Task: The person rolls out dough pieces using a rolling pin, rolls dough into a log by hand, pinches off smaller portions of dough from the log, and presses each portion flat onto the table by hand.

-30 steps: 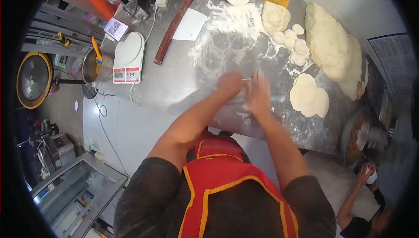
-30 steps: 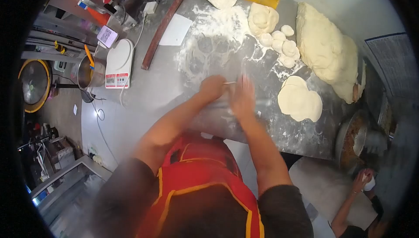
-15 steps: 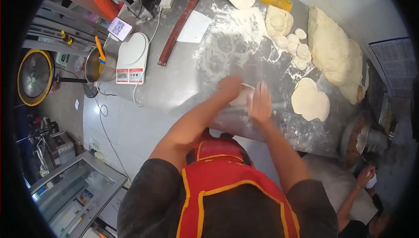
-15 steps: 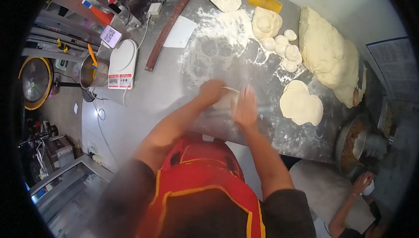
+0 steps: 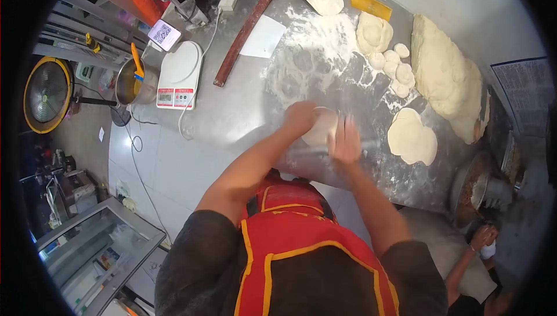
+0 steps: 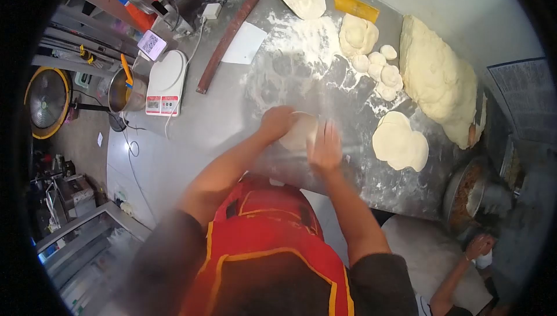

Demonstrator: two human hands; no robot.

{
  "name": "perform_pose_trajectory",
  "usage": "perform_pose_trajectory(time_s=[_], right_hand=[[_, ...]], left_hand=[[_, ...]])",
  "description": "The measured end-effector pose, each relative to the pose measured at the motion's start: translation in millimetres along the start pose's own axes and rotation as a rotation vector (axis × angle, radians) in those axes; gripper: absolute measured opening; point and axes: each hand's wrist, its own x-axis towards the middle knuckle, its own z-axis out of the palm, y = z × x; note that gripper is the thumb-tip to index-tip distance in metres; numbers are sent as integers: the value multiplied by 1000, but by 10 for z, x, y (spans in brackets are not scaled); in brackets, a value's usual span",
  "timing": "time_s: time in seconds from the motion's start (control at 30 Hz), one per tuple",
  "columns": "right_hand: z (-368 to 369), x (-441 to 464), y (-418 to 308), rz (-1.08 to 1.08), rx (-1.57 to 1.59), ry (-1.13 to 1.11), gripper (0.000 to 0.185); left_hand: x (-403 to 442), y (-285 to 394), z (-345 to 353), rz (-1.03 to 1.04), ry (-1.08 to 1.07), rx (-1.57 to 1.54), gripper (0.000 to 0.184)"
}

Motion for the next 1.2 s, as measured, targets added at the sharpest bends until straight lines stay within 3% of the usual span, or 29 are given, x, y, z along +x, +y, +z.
perform_pose_trajectory(time_s=[0.03, 0.13, 0.37, 0.43, 0.53, 0.57, 0.63, 0.67, 0.8, 0.93, 1.03, 1.13, 1.2], right_hand=[[-51, -270, 4, -33, 38, -71, 49], [-111, -258, -65, -61, 22, 13, 51], [247, 1179, 63, 91, -41, 84, 52], [201, 725, 26, 56, 33, 58, 53], [-44, -239, -17, -41, 8, -55, 59], [-210, -344, -59, -38, 56, -150, 61], [-43, -110, -29, -86, -54, 15, 59], [76, 113, -8, -112, -106, 105, 58], [270, 1122, 46, 87, -87, 49, 55], [183, 599, 37, -28, 22, 14, 55], [-123, -345, -49, -85, 91, -61, 56], [76, -2, -46, -97, -38, 96, 52], [114, 604, -87, 12, 13, 37, 49]], left_hand=[[-55, -155, 23, -13, 77, -71, 34], [-251, -259, -65, 160, -154, -11, 33], [191, 260, -48, -36, -114, 92, 31], [117, 248, -106, -1, -130, 171, 31], [-142, 17, -171, -166, 82, -116, 32], [-203, -117, -45, -94, 66, -94, 29], [-234, -320, 66, 54, 44, -35, 25], [-183, -302, 44, 24, 8, -11, 26], [91, 228, -101, -33, -110, 104, 27], [76, 193, -262, 42, -172, 314, 27], [-143, -149, -236, -109, 82, -3, 25], [-228, -389, 22, 165, 54, 6, 25], [-51, -91, -127, 40, -38, 102, 30]])
